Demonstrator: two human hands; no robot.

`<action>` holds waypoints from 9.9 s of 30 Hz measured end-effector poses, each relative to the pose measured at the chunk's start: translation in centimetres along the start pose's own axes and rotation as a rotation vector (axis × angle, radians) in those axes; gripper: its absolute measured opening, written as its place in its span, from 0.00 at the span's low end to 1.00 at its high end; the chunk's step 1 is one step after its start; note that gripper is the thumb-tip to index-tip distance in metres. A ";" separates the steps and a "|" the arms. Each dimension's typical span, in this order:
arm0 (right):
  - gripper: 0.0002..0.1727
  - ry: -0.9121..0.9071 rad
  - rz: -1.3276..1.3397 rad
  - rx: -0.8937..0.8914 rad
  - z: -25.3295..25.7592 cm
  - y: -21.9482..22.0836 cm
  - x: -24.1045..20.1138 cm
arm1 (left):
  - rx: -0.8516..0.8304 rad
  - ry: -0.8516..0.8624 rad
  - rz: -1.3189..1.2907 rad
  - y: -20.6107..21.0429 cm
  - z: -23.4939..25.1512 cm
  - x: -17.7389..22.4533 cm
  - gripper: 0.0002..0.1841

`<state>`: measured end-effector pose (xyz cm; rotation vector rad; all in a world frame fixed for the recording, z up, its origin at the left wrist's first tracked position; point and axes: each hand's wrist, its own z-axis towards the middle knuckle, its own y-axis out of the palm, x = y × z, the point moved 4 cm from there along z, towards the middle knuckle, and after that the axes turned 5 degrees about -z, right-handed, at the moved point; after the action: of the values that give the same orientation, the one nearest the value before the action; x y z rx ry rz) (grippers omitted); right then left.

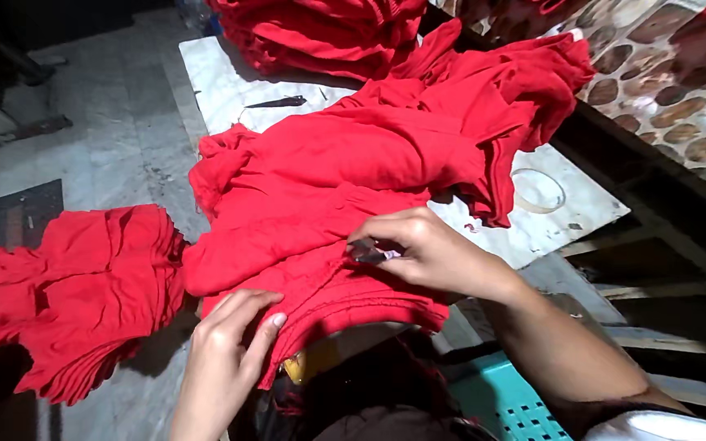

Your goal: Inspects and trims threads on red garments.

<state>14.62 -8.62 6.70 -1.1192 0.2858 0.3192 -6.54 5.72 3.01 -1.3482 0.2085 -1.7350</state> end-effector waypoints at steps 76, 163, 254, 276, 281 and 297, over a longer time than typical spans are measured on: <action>0.18 0.170 0.267 0.093 -3.2 1.6 -1.3 | 0.212 0.195 -0.216 5.1 -3.0 5.6 0.16; 0.15 0.121 -0.088 0.053 -1.4 4.1 -5.5 | 0.251 0.053 -0.501 4.2 -0.6 1.5 0.15; 0.19 0.216 0.175 -0.057 -2.6 2.8 -1.8 | 0.308 0.221 -0.424 3.9 -3.0 3.5 0.21; 0.05 0.372 0.246 0.195 -0.9 4.0 -0.6 | 0.341 -0.110 -0.441 5.2 1.6 1.9 0.05; 0.13 0.355 0.019 0.221 -1.0 3.8 -2.0 | 0.269 -0.060 -0.623 4.7 1.1 1.5 0.09; 0.16 0.086 -0.415 0.295 -2.0 3.5 -5.4 | 0.196 0.021 -0.496 3.6 -0.4 1.6 0.20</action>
<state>8.19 -9.64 5.05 -0.8753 0.1628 -0.1372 -4.90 2.37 1.76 -1.3066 -0.3047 -2.1120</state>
